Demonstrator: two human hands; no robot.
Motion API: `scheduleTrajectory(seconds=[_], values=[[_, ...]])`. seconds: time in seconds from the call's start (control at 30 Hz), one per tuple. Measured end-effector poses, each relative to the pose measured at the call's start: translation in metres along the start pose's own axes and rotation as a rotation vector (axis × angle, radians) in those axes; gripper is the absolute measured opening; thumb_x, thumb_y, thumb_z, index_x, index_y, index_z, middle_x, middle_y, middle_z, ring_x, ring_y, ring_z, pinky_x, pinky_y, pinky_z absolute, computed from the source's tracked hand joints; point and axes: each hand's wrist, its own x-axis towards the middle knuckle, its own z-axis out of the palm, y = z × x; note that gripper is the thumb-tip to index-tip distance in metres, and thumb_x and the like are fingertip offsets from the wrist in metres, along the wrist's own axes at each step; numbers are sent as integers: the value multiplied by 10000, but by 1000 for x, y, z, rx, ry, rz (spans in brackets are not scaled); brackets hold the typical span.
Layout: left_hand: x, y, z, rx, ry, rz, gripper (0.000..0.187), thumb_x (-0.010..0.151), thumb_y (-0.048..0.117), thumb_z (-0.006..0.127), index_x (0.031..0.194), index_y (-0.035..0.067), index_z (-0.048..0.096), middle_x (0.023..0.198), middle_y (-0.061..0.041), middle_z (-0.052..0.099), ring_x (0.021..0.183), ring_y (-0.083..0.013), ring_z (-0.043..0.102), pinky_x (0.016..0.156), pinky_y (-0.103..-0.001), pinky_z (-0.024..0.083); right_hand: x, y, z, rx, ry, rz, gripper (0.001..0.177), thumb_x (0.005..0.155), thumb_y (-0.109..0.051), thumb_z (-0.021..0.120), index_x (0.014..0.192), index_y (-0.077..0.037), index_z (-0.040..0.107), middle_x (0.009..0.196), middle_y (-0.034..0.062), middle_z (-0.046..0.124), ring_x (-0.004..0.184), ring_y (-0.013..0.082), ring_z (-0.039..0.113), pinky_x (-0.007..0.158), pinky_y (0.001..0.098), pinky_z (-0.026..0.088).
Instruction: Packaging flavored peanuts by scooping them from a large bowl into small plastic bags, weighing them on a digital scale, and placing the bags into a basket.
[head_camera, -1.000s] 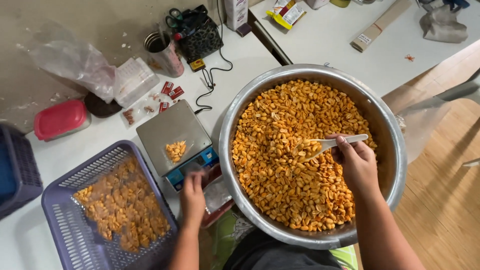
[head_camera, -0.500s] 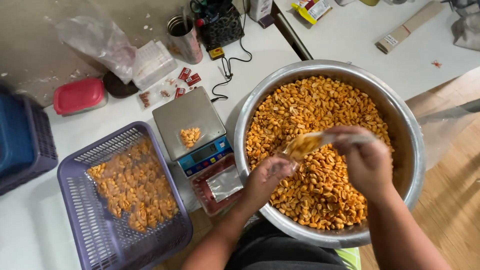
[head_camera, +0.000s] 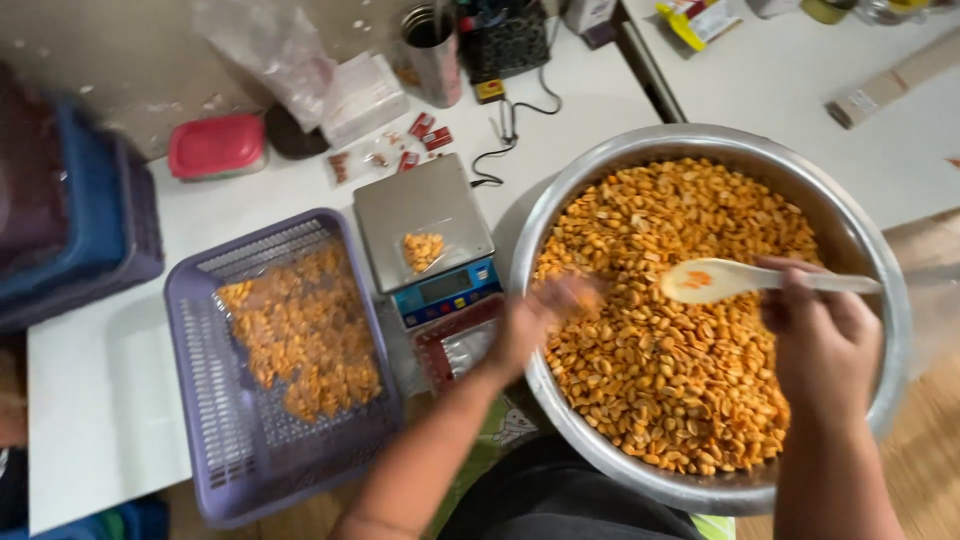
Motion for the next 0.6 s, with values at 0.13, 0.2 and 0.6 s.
scheduleTrajectory(seconds=[0.13, 0.2, 0.6], values=[[39, 26, -108, 981, 535, 388, 194, 1076, 294, 540, 1130, 162, 671, 871, 29, 752, 448, -37, 433, 368, -208, 418, 6, 29, -27, 129, 117, 85, 155, 1143, -154, 615, 1182, -43, 716, 882, 39, 644, 748, 73, 591, 694, 157, 513], [44, 33, -153, 1147, 600, 163, 163, 1036, 270, 576, 1118, 217, 707, 1114, 21, 714, 543, -51, 512, 411, -201, 436, 3, 35, -35, 141, 125, 72, 152, 1145, -149, 619, 1182, -33, 711, 892, 48, 652, 742, 69, 586, 683, 160, 491], [-36, -8, -155, 1125, 789, 386, 134, 979, 195, 690, 1069, 125, 760, 1219, -67, 718, 1212, -273, 616, 1097, -452, 400, 94, 175, -96, -47, 7, 55, 272, 1205, -444, 481, 1368, -276, 620, 915, -124, 535, 750, -63, 482, 636, 80, 367]])
